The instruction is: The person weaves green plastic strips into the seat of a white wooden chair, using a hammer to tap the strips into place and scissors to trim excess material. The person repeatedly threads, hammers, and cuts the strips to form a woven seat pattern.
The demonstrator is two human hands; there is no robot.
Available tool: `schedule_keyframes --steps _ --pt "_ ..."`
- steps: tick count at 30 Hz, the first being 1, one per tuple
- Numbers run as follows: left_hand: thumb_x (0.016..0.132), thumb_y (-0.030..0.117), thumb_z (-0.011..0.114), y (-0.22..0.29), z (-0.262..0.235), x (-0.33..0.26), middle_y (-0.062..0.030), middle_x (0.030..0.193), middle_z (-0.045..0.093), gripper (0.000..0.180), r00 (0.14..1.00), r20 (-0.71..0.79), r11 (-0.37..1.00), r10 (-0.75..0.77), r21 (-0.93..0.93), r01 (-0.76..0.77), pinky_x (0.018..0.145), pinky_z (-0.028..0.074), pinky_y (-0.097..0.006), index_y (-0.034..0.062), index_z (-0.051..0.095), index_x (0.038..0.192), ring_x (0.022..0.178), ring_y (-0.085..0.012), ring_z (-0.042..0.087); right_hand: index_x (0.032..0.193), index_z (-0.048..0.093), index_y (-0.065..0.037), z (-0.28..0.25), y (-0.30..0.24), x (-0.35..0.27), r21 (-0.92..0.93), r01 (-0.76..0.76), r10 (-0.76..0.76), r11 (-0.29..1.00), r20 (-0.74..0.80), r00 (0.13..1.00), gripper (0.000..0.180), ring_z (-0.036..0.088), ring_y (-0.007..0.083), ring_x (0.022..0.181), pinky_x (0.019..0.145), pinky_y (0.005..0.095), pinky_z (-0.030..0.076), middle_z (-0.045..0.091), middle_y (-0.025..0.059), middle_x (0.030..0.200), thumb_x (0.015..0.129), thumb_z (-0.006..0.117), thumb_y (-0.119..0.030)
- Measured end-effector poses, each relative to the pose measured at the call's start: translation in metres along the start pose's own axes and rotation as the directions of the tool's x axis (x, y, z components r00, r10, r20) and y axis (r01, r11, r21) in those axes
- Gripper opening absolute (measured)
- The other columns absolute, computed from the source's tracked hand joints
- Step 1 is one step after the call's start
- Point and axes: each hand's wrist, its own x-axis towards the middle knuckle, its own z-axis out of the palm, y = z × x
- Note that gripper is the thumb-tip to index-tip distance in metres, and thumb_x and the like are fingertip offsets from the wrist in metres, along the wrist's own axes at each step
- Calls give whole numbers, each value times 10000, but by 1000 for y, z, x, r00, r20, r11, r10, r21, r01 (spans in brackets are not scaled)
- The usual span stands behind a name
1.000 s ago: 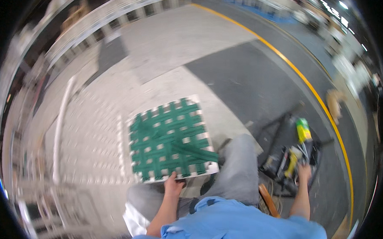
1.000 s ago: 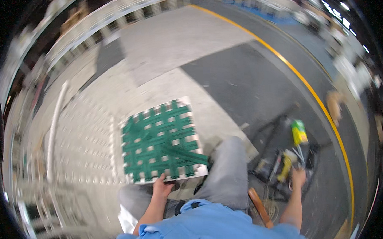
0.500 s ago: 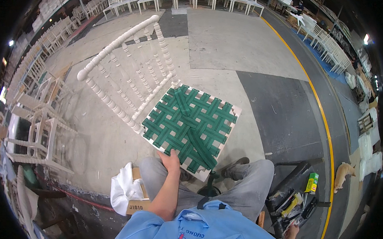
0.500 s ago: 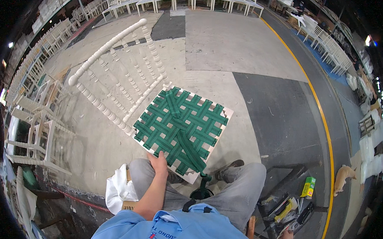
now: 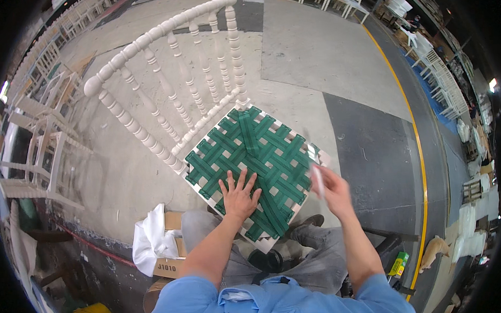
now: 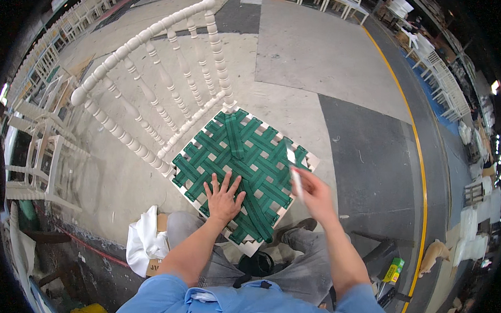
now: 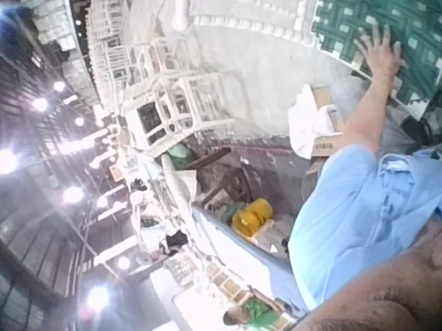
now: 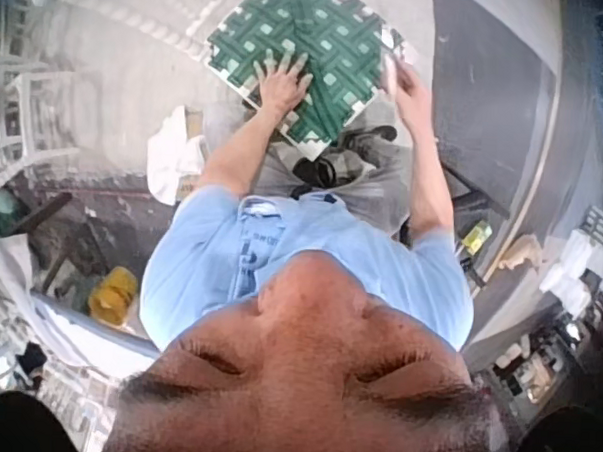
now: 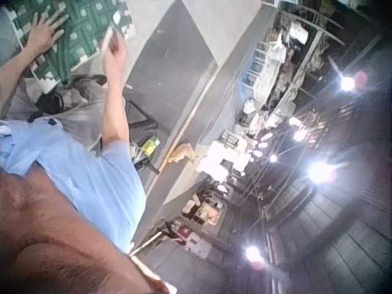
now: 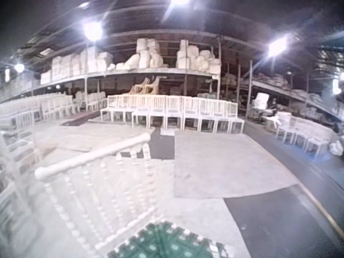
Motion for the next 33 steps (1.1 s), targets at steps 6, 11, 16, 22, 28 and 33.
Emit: schedule_keyframes --steps 6,11,16,22,28,33 --pt "978 520 536 0 -4 10 -40 1638 323 584 994 102 999 -35 17 33 1197 91 -698 343 449 1527 1520 -459 191 1372 586 4 82 36 187 -32 -201 204 979 101 974 441 648 102 742 535 223 441 679 35 954 939 647 -54" --pt "956 511 570 -1 -4 17 -41 1638 319 593 992 117 999 -43 -17 46 1183 78 -716 345 468 1516 1520 -467 177 1361 586 38 100 66 228 54 -66 65 996 26 998 446 656 113 689 487 208 427 710 80 963 932 660 -58" --pt "946 508 583 -4 -4 20 -38 1642 319 597 997 65 998 -30 -47 33 1184 68 -711 346 477 1511 1522 -467 172 1271 654 49 102 70 232 -9 -218 217 976 -22 976 360 649 109 700 523 223 464 718 74 954 934 654 -77" --pt "944 500 586 -4 -7 19 -42 1640 322 589 996 82 997 -37 -71 43 1178 79 -717 346 486 1504 1515 -474 187 1243 677 52 102 64 227 -89 -471 466 877 -72 882 320 645 109 693 545 241 504 728 72 964 939 656 -47" --pt "945 511 577 -6 -7 19 -51 1636 328 592 997 70 998 -24 -59 28 1170 86 -728 345 483 1505 1507 -489 196 1213 698 32 101 56 229 -30 -144 141 989 -80 987 324 634 97 651 482 223 428 725 47 904 920 654 -99" --pt "950 515 566 -6 -7 18 -51 1639 323 594 994 108 998 -34 -45 39 1174 85 -724 348 471 1512 1510 -485 190 1182 707 37 101 57 234 -80 -138 129 987 -105 986 322 634 92 680 488 227 432 707 42 855 930 684 -162"
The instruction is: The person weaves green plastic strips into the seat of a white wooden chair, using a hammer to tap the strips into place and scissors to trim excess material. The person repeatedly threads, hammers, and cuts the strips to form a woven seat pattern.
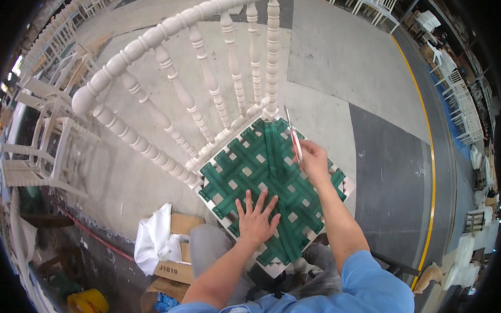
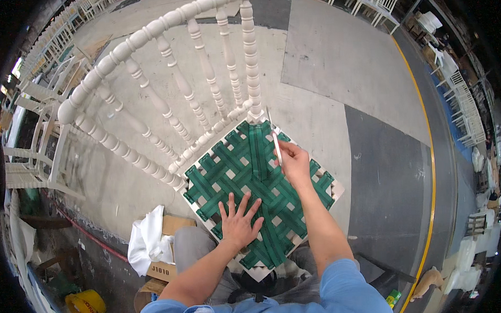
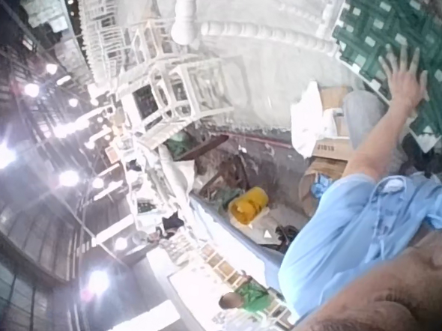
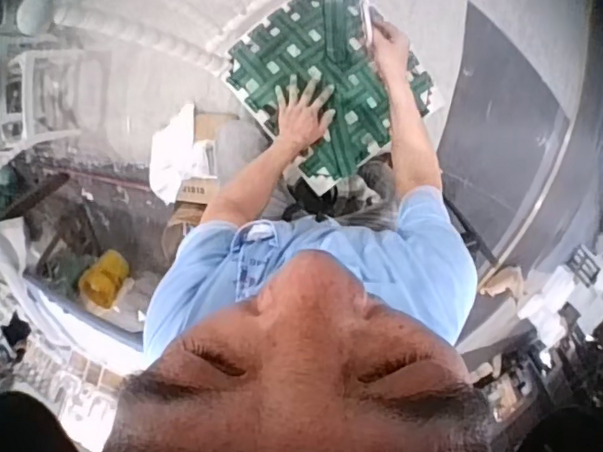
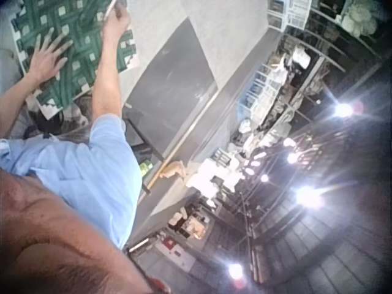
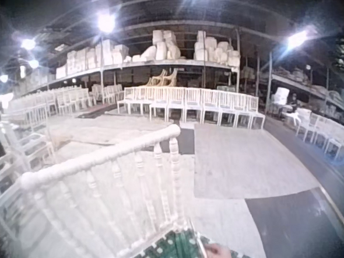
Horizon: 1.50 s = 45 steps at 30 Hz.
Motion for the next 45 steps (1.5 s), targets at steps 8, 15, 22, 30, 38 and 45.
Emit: schedule_keyframes --steps 8,15,22,30,38,45 --pt "957 521 554 -1 1 2 -40 1646 313 589 1000 -31 1000 3 -19 -3 1177 75 -723 357 467 1516 1518 -483 174 1137 724 37 -1 -1 -2 -31 -33 33 999 20 999 314 626 115 603 455 232 426 706 59 830 894 688 -159" --pt "947 511 573 0 -3 1 -48 1638 326 607 999 -44 1000 10 -10 -10 1169 91 -731 348 464 1521 1506 -492 199 1133 732 42 4 0 -6 52 -39 38 998 24 999 294 661 130 603 435 250 436 716 66 816 908 654 -131" --pt "950 511 561 0 -5 2 -62 1625 350 599 1000 22 1000 -4 -13 4 1179 81 -722 340 474 1518 1515 -483 182 1020 745 36 -3 -9 -3 -110 -183 191 977 71 979 230 620 109 590 447 255 431 701 52 779 910 629 -130" --pt "932 521 579 5 -4 -1 -51 1617 378 593 998 -58 1000 5 -13 -6 1185 76 -715 342 509 1493 1512 -469 212 1223 688 38 -83 -50 -119 129 -50 66 990 -122 990 306 668 119 747 519 237 482 731 94 976 962 642 -116" --pt "954 492 558 35 -14 34 -5 1611 395 595 996 -50 953 77 297 -58 1143 215 -692 278 502 1506 1472 -427 276 1242 671 19 -237 -19 -398 99 -50 106 994 -713 693 298 658 114 793 620 251 512 714 68 983 990 630 -134" --pt "1061 447 456 19 -13 55 -69 1592 424 529 994 -108 975 21 224 4 1175 276 -631 209 460 1533 1479 -391 345 1201 706 -12 -206 68 -617 309 -152 303 939 -951 -57 284 701 150 818 693 292 562 760 92 1015 968 680 -172"
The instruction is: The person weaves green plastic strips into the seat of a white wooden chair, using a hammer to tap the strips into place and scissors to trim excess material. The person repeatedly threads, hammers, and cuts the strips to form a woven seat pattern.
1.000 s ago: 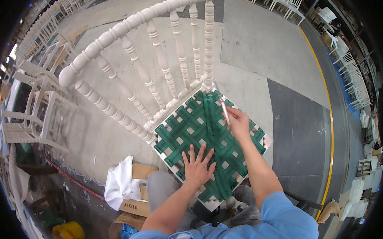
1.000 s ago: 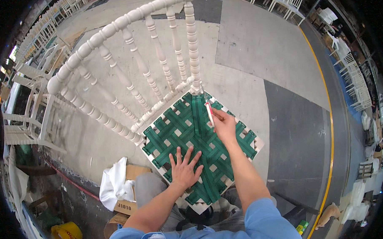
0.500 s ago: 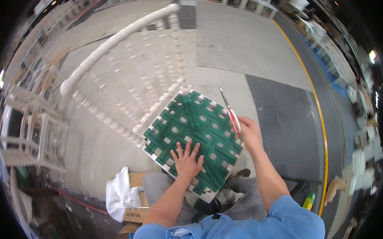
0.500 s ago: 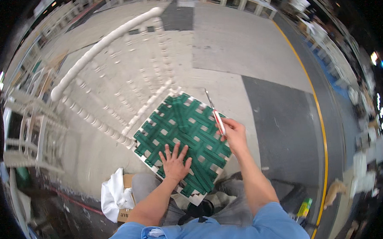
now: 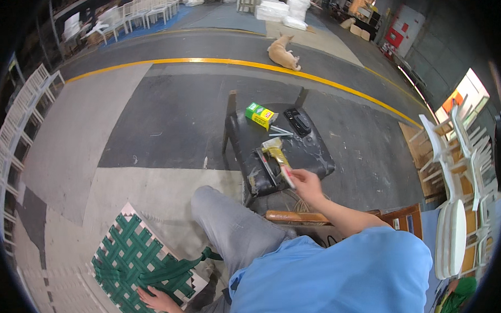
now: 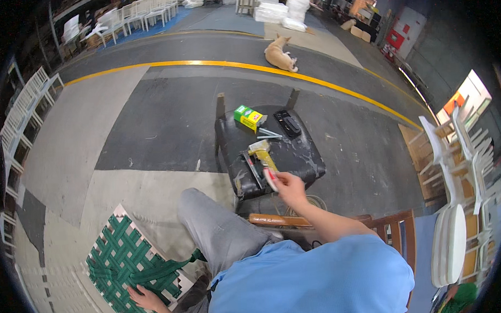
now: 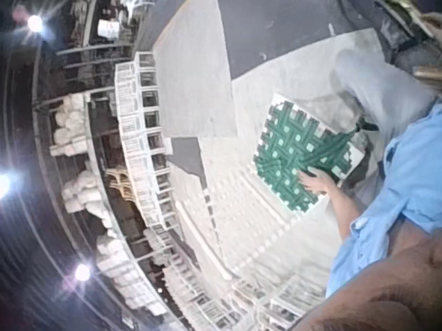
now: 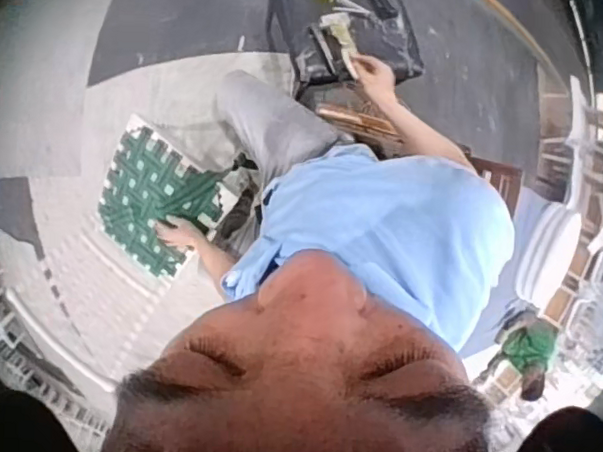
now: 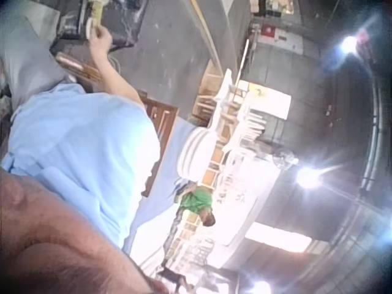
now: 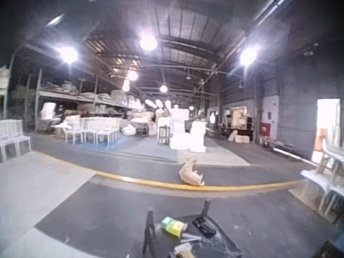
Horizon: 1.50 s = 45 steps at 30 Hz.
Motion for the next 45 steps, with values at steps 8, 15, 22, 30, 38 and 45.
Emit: schedule_keyframes --steps 8,15,22,30,38,45 --pt "974 257 639 -20 3 -51 -294 1460 478 640 921 -264 905 -288 -390 171 1067 462 -505 8 401 1513 1334 -440 491 1149 719 -23 -61 48 84 -683 57 -282 728 -222 933 356 717 370 970 864 453 552 737 211 1034 882 719 -258" --pt "1059 372 442 6 14 -99 -143 1449 548 487 539 800 -595 264 -305 744 1130 373 -638 90 478 1455 1368 -395 479 1149 745 -102 -41 24 118 -684 70 -219 726 -135 966 428 688 423 995 833 500 533 724 226 1050 944 627 -459" --pt "1095 249 383 32 16 -94 -182 1372 565 423 592 794 -479 -140 -578 661 948 497 -706 63 396 1475 1236 -396 586 1207 682 23 29 -52 114 -711 480 -522 514 185 833 370 631 400 1131 995 455 486 665 227 1211 914 694 -202" --pt "1089 374 441 17 19 -105 -195 1290 601 442 606 786 -322 -123 -610 724 887 542 -630 46 437 1385 1114 -399 644 1328 634 -15 298 -9 -82 -13 690 -167 724 967 193 612 689 288 1109 963 383 528 698 192 1247 885 742 -422" --pt "1033 362 573 -17 -18 -154 -159 1245 633 519 713 658 -58 -243 -743 667 885 546 -448 81 446 1451 993 -321 668 1117 732 41 372 15 -152 -159 650 83 743 986 147 617 702 332 1043 898 419 520 733 222 1081 873 726 -525" --pt "1061 454 508 25 -4 -162 -143 1102 695 480 649 721 -287 242 -586 758 805 581 -412 27 579 1270 902 -280 695 984 761 -8 274 34 -173 -305 348 337 886 941 -32 463 639 203 768 732 375 494 715 82 839 956 672 -462"
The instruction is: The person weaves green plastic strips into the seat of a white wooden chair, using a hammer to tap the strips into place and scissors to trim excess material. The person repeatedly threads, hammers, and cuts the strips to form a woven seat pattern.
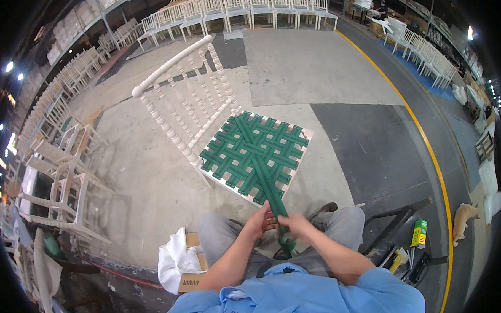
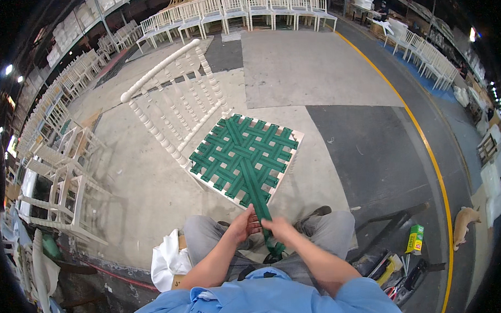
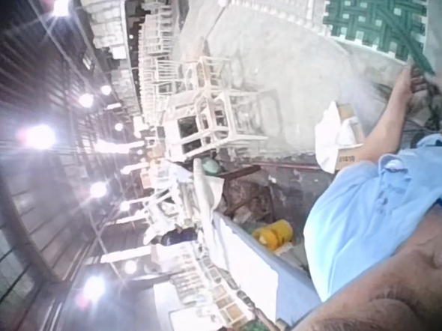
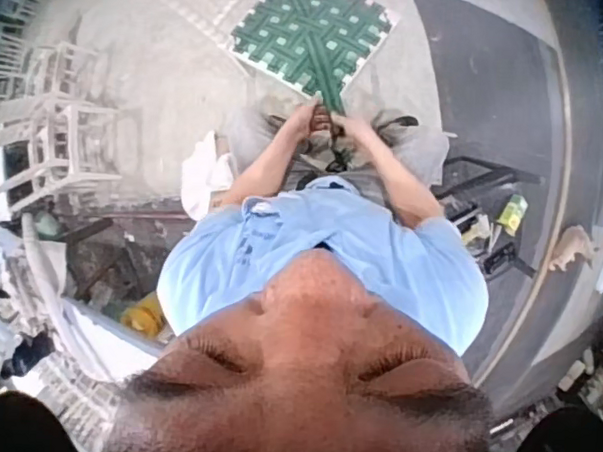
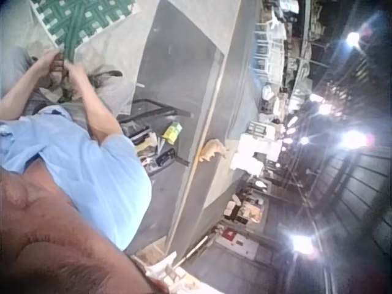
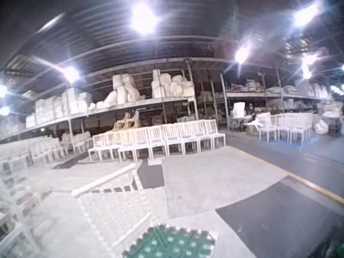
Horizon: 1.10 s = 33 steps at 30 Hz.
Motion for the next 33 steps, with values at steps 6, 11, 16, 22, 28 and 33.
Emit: schedule_keyframes --steps 6,11,16,22,28,33 --pt "1059 490 491 -9 35 13 -123 996 719 498 1000 -31 999 -2 45 4 775 600 -422 19 638 1129 838 -259 699 989 749 2 -21 18 -81 -268 -42 81 963 135 988 472 578 133 764 698 331 471 687 32 841 1012 605 -447" --pt "1060 488 493 -39 55 -3 -55 904 698 455 984 -173 999 43 37 -37 692 561 -373 59 642 1064 802 -224 686 1245 651 -27 -70 -38 9 -17 -23 25 1000 154 988 552 618 237 1078 940 416 477 699 102 1148 1073 436 -506" --pt "1075 498 444 -54 64 -11 -68 995 691 469 998 -49 1000 -25 -11 24 756 568 -442 65 613 1139 870 -236 689 1242 593 -33 -17 -65 96 438 -218 52 872 360 932 480 648 258 928 826 409 524 679 131 1068 1114 345 -423" --pt "1070 455 451 -44 10 -1 -105 1066 685 459 968 -249 999 17 39 -8 728 561 -422 51 588 1239 876 -236 685 997 547 -70 18 -59 111 385 -154 126 910 97 987 333 399 136 485 440 311 319 491 15 662 1104 416 -357" --pt "939 592 629 16 -19 65 -103 1229 584 687 717 -695 970 61 -129 -207 812 503 -512 107 487 1404 1017 -258 553 926 582 -48 31 -34 84 7 -10 11 1000 -238 971 311 415 158 483 433 342 328 485 22 638 1067 468 -301" --pt "936 472 704 32 -4 103 -183 1408 535 793 636 -725 785 265 -221 -578 948 529 -454 -40 414 1467 1179 -335 593 875 615 -5 38 4 45 -308 92 -202 947 -350 915 376 563 191 613 587 372 447 573 76 682 1076 464 -285"
